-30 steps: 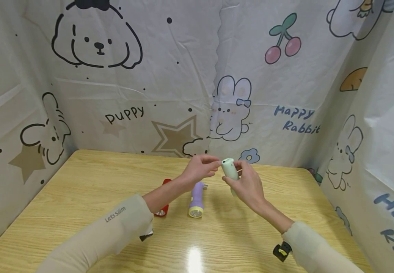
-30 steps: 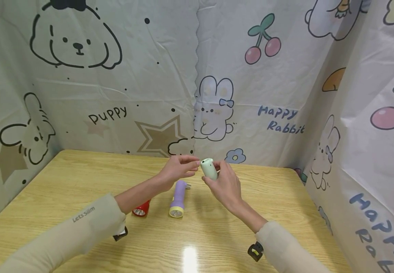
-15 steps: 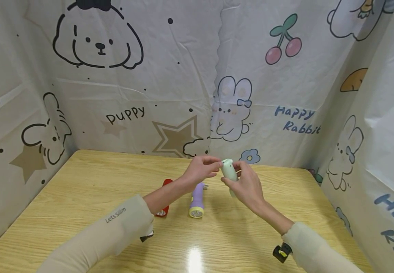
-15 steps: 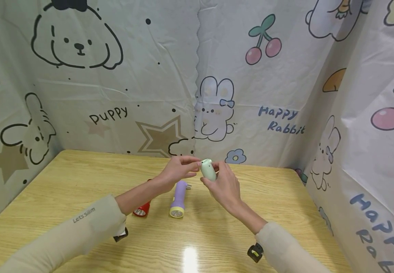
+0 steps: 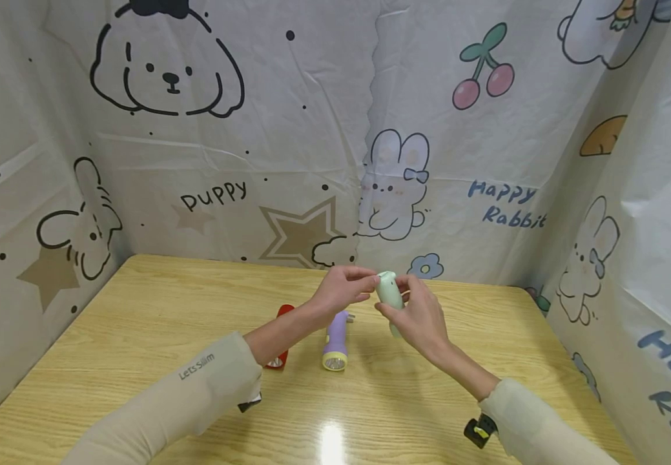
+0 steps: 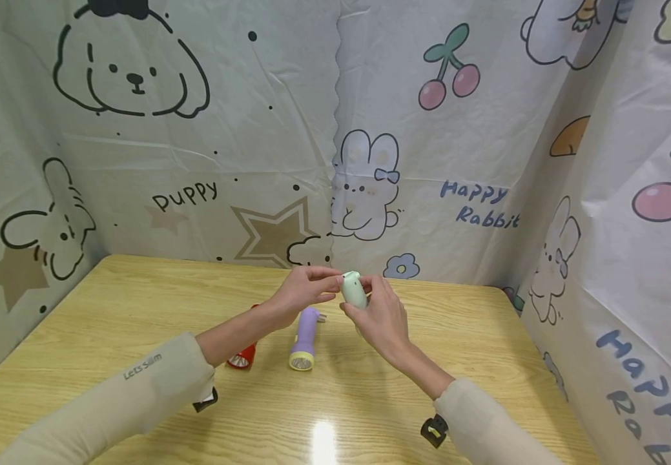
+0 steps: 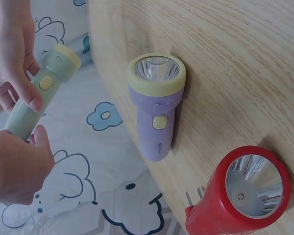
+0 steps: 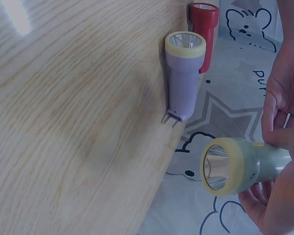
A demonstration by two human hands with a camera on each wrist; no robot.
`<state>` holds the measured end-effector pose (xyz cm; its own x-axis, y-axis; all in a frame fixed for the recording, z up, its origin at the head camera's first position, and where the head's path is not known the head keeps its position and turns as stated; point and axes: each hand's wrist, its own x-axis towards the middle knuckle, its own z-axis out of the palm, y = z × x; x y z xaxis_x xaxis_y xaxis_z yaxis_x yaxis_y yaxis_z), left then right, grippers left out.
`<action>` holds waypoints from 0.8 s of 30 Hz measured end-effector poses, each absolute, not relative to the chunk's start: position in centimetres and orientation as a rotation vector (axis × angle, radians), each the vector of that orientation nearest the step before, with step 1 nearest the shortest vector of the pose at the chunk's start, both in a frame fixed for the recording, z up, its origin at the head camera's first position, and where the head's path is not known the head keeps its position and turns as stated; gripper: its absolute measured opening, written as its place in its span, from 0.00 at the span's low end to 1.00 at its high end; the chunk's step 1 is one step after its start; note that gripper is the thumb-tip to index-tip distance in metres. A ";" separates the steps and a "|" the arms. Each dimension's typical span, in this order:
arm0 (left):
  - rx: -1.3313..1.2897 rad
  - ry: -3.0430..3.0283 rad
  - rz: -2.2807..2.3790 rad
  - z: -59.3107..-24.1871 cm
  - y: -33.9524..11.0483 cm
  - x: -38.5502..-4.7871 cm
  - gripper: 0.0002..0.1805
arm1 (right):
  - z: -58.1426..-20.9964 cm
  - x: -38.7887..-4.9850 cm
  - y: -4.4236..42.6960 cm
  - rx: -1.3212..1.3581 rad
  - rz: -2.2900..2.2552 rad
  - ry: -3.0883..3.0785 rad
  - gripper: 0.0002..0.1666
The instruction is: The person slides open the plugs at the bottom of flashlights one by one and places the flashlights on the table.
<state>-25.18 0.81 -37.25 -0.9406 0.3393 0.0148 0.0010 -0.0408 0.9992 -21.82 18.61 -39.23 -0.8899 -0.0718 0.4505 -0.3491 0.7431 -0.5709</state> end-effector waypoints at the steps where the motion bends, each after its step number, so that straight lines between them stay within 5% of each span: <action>1: 0.364 1.990 2.079 -37.3 0.8 -25.2 0.17 | -39.2 -21.8 18.6 0.322 0.947 -2.540 0.29; 24: 0.343 1.953 2.070 -37.4 1.0 -25.3 0.19 | -39.3 -21.8 18.4 0.285 0.963 -2.545 0.29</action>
<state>-25.28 0.98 -37.43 -0.9343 0.3560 -0.0154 -0.0360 -0.0513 0.9980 -21.76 18.38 -39.34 -0.8981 -0.0469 0.4373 -0.3248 0.7413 -0.5874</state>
